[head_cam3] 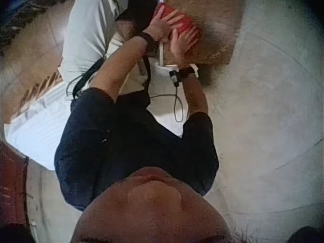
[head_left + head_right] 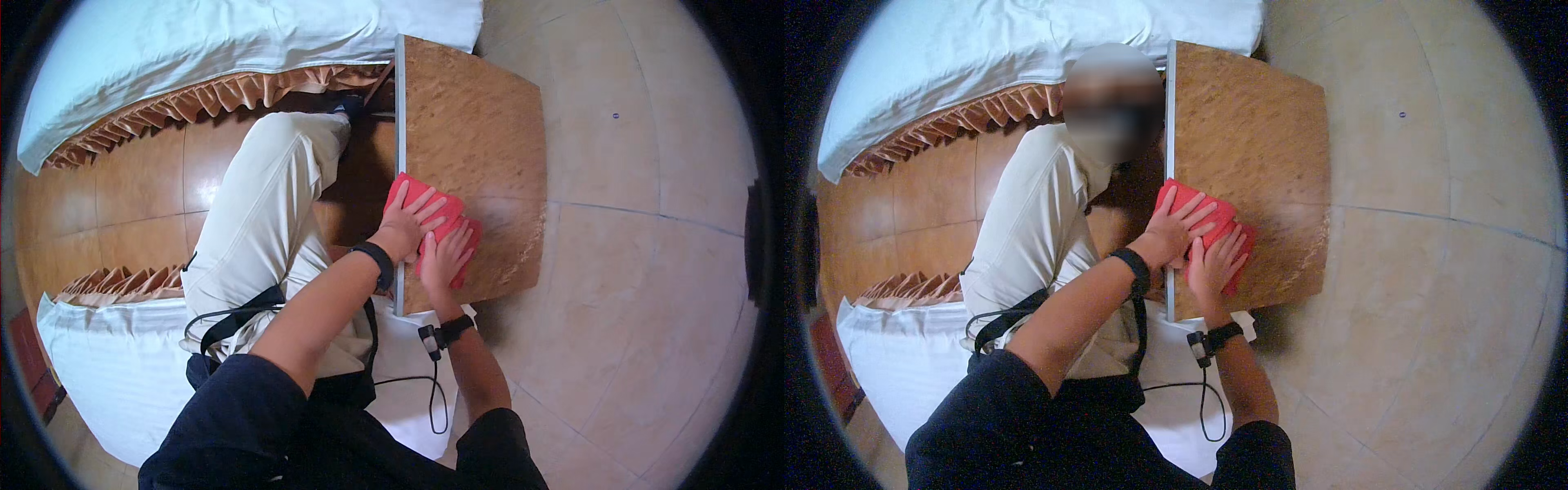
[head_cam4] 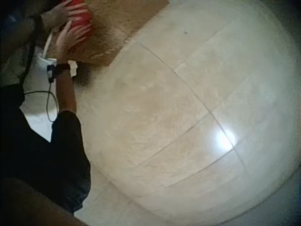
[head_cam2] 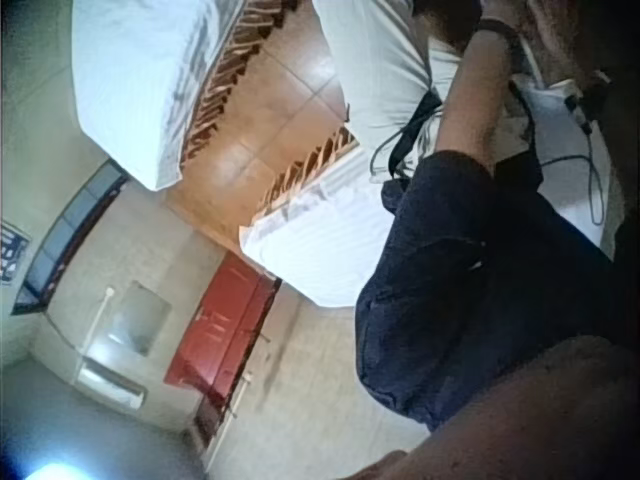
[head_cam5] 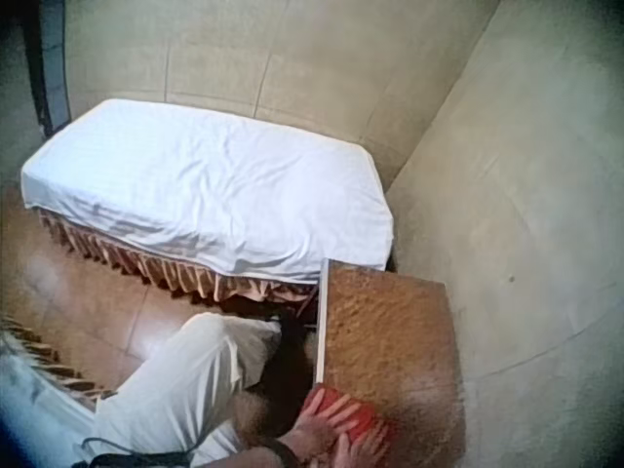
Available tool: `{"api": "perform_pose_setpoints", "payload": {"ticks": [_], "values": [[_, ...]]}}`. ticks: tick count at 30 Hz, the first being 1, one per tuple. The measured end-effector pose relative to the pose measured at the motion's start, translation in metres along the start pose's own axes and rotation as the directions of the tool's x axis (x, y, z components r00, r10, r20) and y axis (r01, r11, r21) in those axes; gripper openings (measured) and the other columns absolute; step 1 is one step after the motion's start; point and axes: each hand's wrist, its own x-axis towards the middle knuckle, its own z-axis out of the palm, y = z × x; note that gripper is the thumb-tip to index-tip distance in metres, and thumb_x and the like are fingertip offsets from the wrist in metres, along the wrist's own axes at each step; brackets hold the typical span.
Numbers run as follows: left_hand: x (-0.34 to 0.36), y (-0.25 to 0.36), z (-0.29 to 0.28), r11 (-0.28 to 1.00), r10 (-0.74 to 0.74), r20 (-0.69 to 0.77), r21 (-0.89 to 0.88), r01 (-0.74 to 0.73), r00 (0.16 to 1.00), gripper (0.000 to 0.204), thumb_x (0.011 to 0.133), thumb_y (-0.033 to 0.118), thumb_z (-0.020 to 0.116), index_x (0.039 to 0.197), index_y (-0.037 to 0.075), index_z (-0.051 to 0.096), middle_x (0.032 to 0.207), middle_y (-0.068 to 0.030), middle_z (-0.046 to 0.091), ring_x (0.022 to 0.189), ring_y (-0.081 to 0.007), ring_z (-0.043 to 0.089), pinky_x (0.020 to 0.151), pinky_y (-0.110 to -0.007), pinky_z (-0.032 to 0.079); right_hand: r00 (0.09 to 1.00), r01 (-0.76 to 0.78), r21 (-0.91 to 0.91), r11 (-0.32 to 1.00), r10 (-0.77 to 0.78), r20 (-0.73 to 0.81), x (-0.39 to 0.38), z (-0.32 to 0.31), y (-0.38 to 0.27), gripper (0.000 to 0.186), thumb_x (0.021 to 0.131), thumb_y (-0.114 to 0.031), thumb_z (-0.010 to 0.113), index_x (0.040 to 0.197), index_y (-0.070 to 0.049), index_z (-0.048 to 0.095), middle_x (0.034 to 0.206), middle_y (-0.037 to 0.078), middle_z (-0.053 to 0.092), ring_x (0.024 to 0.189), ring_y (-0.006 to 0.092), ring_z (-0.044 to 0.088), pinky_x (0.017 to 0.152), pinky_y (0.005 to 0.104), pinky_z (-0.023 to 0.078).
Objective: Wiping a wall and a bedside table with a cloth in a bedroom.
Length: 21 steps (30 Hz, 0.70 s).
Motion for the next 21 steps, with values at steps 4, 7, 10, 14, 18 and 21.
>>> {"api": "perform_pose_setpoints", "payload": {"ticks": [4,7,10,14,18,21], "values": [[0.007,-0.001,-0.005,1.000,-0.027,0.002,-0.003,0.027,1.000,0.098,0.062,0.058,0.069,0.145,0.031,0.025,0.156,0.0010,0.004,0.143,-0.0257,-0.001,0.107,-0.066,0.000,1.000,-0.001,-0.025,1.000,0.002,0.028,0.011,-0.003,0.000,0.083,0.090,-0.052,0.041,0.143,0.007,0.016,0.154,0.017,0.008,0.142,0.0343,0.005,0.110,0.0558,0.007],[0.010,-0.006,-0.011,0.998,-0.066,0.040,-0.022,0.067,0.997,0.101,0.061,0.063,0.069,0.146,0.031,0.024,0.156,0.0023,0.003,0.143,-0.0248,-0.002,0.106,-0.066,-0.001,0.999,0.013,-0.002,1.000,-0.013,0.045,0.024,-0.004,-0.001,0.085,0.090,-0.054,0.040,0.143,0.007,0.014,0.154,0.017,0.008,0.142,0.0339,0.005,0.111,0.0552,0.007],[0.014,-0.018,-0.016,0.996,-0.081,0.037,-0.019,0.082,0.996,0.102,0.060,0.066,0.068,0.146,0.032,0.023,0.156,0.0025,0.003,0.143,-0.0236,-0.003,0.106,-0.067,-0.001,0.997,0.023,0.028,0.999,-0.025,0.075,0.039,-0.007,-0.007,0.085,0.090,-0.054,0.040,0.143,0.007,0.013,0.154,0.017,0.008,0.142,0.0339,0.005,0.111,0.0548,0.006],[0.021,-0.028,-0.027,0.994,-0.102,0.022,-0.035,0.103,0.995,0.106,0.059,0.066,0.070,0.146,0.033,0.020,0.156,0.0039,0.001,0.143,-0.0220,-0.003,0.106,-0.066,-0.002,0.997,0.062,0.014,0.998,-0.062,0.050,0.057,-0.008,-0.010,0.084,0.090,-0.054,0.040,0.143,0.007,0.015,0.153,0.017,0.009,0.142,0.0339,0.005,0.111,0.0550,0.006],[0.028,-0.037,-0.036,0.992,-0.123,-0.005,-0.030,0.123,0.992,0.108,0.057,0.066,0.071,0.146,0.031,0.022,0.156,0.0022,0.004,0.144,-0.0233,-0.001,0.106,-0.067,0.001,0.996,0.085,-0.006,0.996,-0.085,0.011,0.073,-0.008,-0.012,0.083,0.090,-0.055,0.038,0.141,0.009,0.021,0.153,0.017,0.010,0.142,0.0336,0.006,0.111,0.0552,0.006],[0.033,-0.045,-0.041,0.990,-0.132,0.008,-0.041,0.132,0.991,0.113,0.054,0.065,0.074,0.147,0.030,0.021,0.156,0.0016,0.004,0.144,-0.0237,0.000,0.105,-0.068,0.003,0.996,0.020,-0.079,0.997,-0.013,0.091,0.087,-0.015,-0.026,0.084,0.091,-0.058,0.030,0.142,0.008,0.017,0.155,0.014,0.004,0.143,0.0296,0.003,0.112,0.0520,0.004]]}}
